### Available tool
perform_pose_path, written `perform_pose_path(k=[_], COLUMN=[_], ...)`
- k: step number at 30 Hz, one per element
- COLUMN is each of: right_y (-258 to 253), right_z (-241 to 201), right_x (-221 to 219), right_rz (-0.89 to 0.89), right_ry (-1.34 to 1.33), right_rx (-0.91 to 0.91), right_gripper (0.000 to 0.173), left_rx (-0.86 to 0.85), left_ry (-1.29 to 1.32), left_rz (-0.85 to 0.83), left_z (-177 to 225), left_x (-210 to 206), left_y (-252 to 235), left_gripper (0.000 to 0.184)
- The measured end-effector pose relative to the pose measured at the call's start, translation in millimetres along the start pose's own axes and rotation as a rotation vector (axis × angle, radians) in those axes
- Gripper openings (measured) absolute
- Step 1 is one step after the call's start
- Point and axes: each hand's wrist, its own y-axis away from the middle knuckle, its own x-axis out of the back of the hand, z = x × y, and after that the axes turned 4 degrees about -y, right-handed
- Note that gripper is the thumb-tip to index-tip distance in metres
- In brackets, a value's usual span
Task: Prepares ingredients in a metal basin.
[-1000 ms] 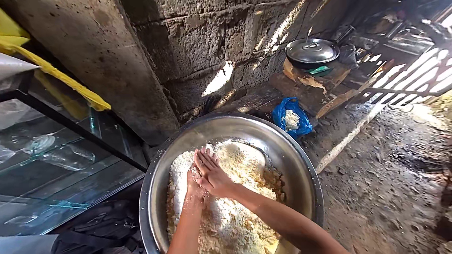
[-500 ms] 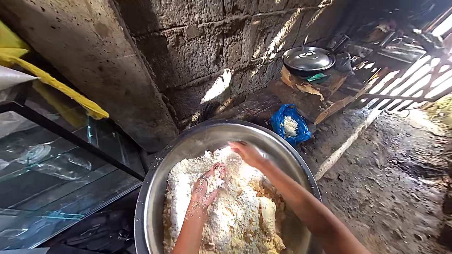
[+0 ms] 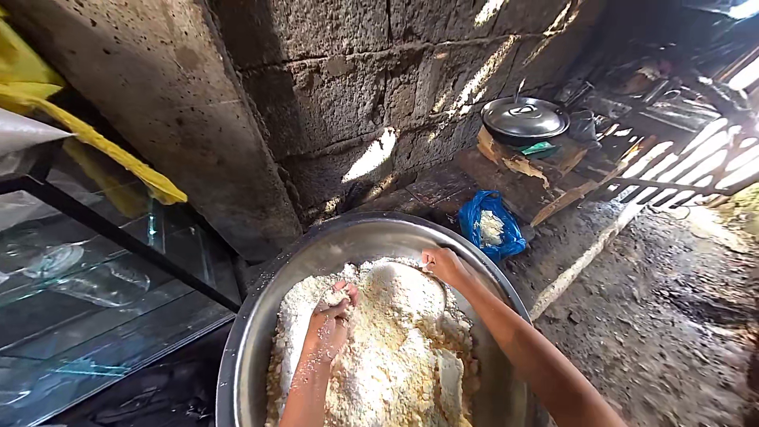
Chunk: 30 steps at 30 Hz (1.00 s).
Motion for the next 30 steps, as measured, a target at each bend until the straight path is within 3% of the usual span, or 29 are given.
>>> perform_pose_path(k=[3,5,8,10,11,13,15,17,18,20,24,28,30], right_y=[22,38,54,55,55,57,60,69,76,92,117,125,131], right_z=[-4,-1,6,8,2,-12,-27,-48,-66,-109,-155,-161,-170], right_x=[10,20,46,54,50,16,-28,-71,-87,-96,-110,-118,-129], right_rz=[-0.032,0.041,0.593,0.787,0.765,0.556,0.220,-0.055,-0.123,-0.225,-0.209,-0.103,0.035], right_ry=[-0.264,-0.492,-0.791,-0.898,-0.892,-0.675,-0.324,-0.096,-0.049,-0.004,0.012,-0.073,-0.292], right_rx=[-0.027,-0.021,-0.079,-0.178,-0.207,-0.192,-0.199,-0.282,-0.313,-0.312,-0.250,-0.227,-0.174], right_gripper=[0.020,0.018,0.023,0.055,0.063,0.063,0.064,0.086,0.092,0.087,0.069,0.056,0.048], left_rx=[-0.016,0.011,0.085,0.167,0.191,0.184,0.105,0.034,0.002,-0.084,-0.110,-0.039,0.003], left_ry=[-0.033,-0.037,0.042,0.032,-0.003,-0.097,-0.199,-0.349,-0.424,-0.529,-0.642,-0.470,-0.365], left_rz=[0.001,0.019,-0.045,-0.032,-0.022,0.020,0.075,0.142,0.177,0.187,0.144,0.198,0.145], left_z=[-3,-6,-13,-15,-16,-17,-21,-24,-25,-30,-43,-47,-46], left_x=[-4,-7,-5,-8,-10,-16,-21,-22,-20,-14,-14,-19,-16], left_y=[4,4,4,7,8,10,12,14,15,14,19,18,20], left_gripper=[0.030,0.025,0.024,0.037,0.043,0.047,0.038,0.026,0.032,0.042,0.034,0.031,0.033])
